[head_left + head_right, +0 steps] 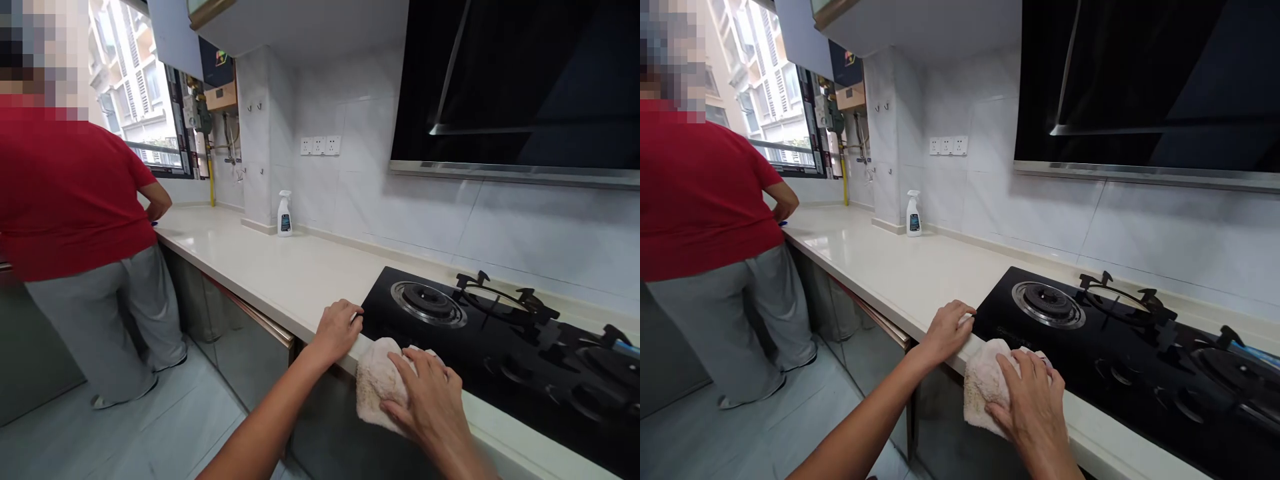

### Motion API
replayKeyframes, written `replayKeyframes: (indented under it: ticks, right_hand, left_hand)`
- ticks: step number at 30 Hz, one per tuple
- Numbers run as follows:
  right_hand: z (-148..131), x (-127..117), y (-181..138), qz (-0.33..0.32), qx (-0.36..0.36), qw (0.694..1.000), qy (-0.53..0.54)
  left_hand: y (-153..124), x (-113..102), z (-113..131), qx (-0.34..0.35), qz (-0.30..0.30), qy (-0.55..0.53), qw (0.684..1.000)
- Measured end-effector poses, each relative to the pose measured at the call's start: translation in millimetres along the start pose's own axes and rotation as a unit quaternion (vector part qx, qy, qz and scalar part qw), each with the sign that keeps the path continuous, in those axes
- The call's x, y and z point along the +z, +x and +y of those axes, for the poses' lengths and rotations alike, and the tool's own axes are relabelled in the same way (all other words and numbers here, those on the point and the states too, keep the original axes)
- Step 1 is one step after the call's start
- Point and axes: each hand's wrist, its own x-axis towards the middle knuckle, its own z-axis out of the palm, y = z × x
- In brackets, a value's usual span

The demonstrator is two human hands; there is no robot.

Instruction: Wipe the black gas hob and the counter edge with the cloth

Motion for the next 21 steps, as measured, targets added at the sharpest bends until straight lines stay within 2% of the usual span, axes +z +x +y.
replayKeyframes:
  ticks: [3, 5, 10, 13, 17, 21]
  right_hand:
    - [-8, -5, 15, -0.037, -0.015, 0.999, -0.009]
    - [-15, -5, 23, -0.039, -0.024, 0.999, -0.009]
    - [-30, 2, 25, 0.004, -0.009, 1.0, 0.012]
    - [-29, -4, 18, -0.003, -0.014, 0.999, 0.043]
    - [-8, -15, 1, -0.016, -0.021, 0.998, 0.063]
    - [42, -25, -38, -0.009, -0.01, 0.999, 0.033]
  left_hand:
    - [9, 15, 2, 0.003, -0.039, 0.023, 0.999]
    - [11, 19, 2, -0.006, -0.057, 0.031, 0.998]
    - [13, 12, -4, -0.025, -0.102, 0.06, 0.993]
    - [13, 9, -4, -0.025, -0.111, 0.085, 0.99]
    - [12, 9, -2, -0.019, -0.112, 0.107, 0.988]
    - [12, 8, -2, -0.013, -0.115, 0.111, 0.987]
